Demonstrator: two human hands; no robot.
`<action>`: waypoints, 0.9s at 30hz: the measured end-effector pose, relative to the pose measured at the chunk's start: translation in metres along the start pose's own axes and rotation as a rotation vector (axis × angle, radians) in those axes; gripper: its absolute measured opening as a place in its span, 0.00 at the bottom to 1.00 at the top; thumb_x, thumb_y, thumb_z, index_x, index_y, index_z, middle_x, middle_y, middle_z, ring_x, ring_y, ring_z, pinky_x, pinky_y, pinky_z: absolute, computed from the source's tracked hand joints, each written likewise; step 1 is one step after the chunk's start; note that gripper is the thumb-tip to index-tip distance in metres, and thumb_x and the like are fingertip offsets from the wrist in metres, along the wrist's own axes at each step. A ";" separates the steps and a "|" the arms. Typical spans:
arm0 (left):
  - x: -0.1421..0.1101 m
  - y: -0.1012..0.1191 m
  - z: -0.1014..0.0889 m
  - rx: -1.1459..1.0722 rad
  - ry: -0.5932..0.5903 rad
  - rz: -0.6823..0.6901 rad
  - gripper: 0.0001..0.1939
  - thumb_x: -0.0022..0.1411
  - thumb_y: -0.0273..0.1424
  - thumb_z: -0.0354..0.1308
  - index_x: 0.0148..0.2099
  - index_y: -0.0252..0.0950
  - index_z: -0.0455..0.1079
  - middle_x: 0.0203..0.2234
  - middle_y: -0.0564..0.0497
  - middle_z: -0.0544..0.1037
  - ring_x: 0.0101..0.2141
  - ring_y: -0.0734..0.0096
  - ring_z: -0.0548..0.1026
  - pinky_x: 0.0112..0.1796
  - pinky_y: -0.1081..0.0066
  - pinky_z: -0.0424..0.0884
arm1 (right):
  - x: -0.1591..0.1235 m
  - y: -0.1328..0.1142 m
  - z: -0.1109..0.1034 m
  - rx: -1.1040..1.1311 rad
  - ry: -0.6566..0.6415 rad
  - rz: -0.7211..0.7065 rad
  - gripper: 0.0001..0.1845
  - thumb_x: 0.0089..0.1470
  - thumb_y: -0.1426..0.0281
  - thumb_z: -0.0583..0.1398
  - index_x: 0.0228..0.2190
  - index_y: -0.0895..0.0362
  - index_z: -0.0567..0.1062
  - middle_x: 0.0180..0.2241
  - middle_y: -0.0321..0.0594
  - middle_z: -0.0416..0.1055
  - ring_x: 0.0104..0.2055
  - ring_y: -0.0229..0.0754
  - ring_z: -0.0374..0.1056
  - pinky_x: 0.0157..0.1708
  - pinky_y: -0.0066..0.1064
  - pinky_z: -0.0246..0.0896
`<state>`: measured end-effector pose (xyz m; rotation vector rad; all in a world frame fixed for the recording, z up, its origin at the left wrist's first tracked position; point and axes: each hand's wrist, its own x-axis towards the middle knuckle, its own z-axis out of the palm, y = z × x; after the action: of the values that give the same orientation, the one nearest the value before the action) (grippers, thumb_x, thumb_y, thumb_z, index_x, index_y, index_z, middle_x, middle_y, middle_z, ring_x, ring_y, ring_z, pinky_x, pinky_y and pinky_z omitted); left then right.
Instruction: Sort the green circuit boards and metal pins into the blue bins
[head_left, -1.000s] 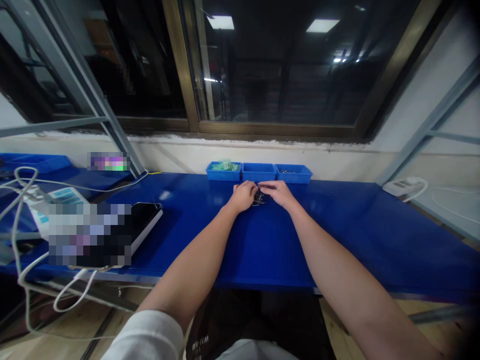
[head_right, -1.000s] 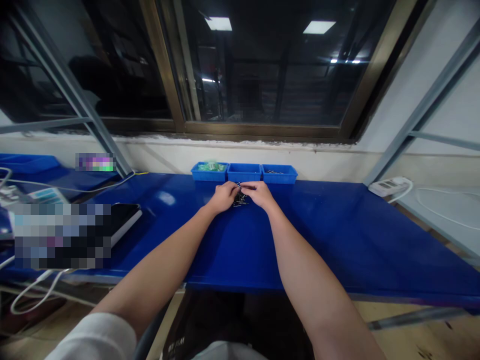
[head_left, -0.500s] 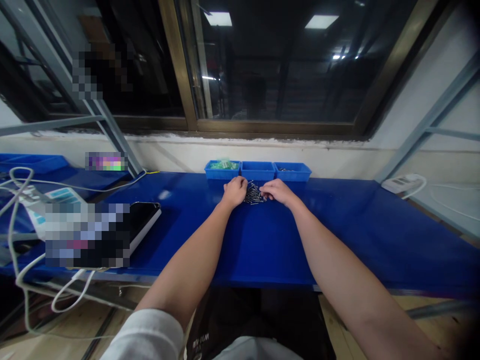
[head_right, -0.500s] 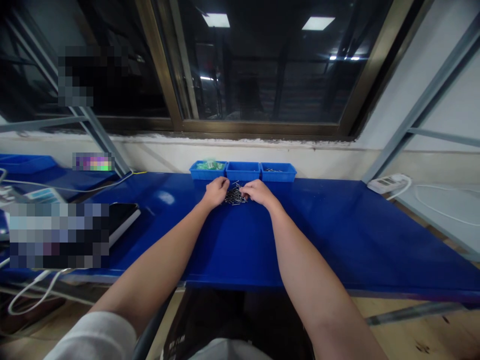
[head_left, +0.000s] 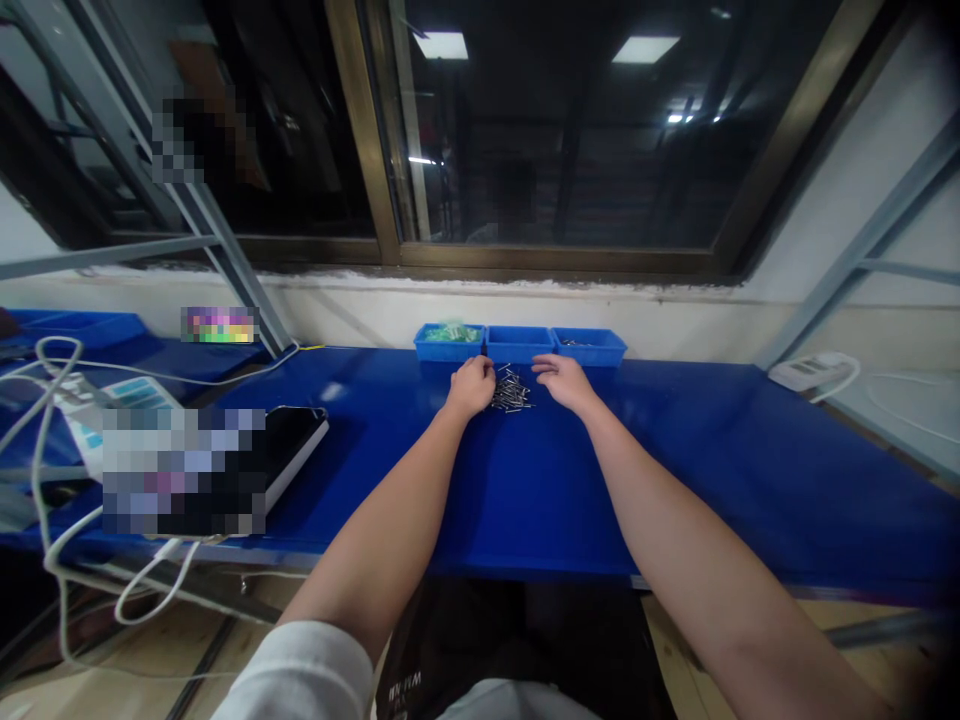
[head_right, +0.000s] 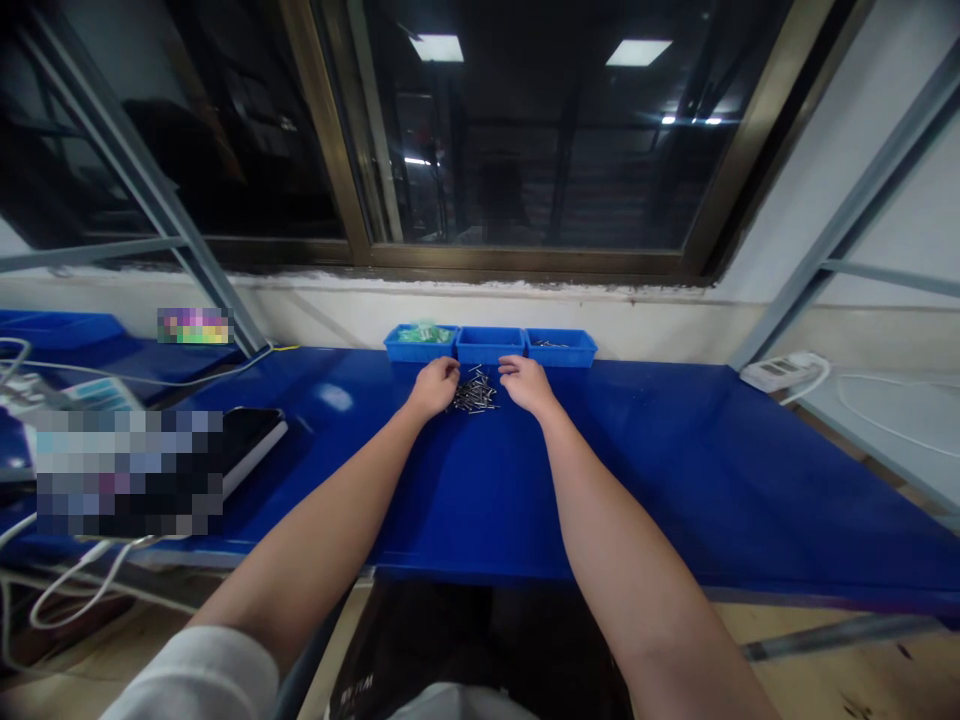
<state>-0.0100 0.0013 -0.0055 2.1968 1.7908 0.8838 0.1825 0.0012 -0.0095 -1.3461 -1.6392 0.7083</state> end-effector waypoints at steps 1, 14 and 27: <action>0.000 -0.001 0.001 0.013 -0.020 0.006 0.17 0.63 0.33 0.43 0.51 0.38 0.66 0.49 0.46 0.72 0.49 0.64 0.69 0.50 0.66 0.63 | 0.000 0.003 0.000 -0.047 0.022 -0.008 0.24 0.42 0.79 0.56 0.44 0.61 0.74 0.40 0.47 0.75 0.40 0.41 0.71 0.41 0.31 0.65; -0.013 0.003 0.007 0.243 -0.323 0.139 0.39 0.59 0.56 0.34 0.63 0.34 0.52 0.63 0.38 0.51 0.62 0.53 0.48 0.58 0.54 0.45 | -0.009 -0.003 0.003 -0.434 -0.118 -0.162 0.11 0.46 0.70 0.60 0.33 0.54 0.79 0.38 0.40 0.74 0.40 0.42 0.68 0.46 0.33 0.60; -0.008 -0.001 0.011 0.186 -0.277 0.111 0.39 0.60 0.56 0.31 0.62 0.36 0.55 0.61 0.41 0.56 0.61 0.54 0.51 0.57 0.54 0.48 | -0.008 0.001 0.003 -0.481 -0.136 -0.178 0.08 0.50 0.70 0.59 0.31 0.57 0.78 0.37 0.43 0.73 0.39 0.42 0.67 0.41 0.30 0.58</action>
<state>-0.0058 -0.0037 -0.0180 2.4112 1.6917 0.4175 0.1805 -0.0056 -0.0137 -1.4771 -2.1003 0.3119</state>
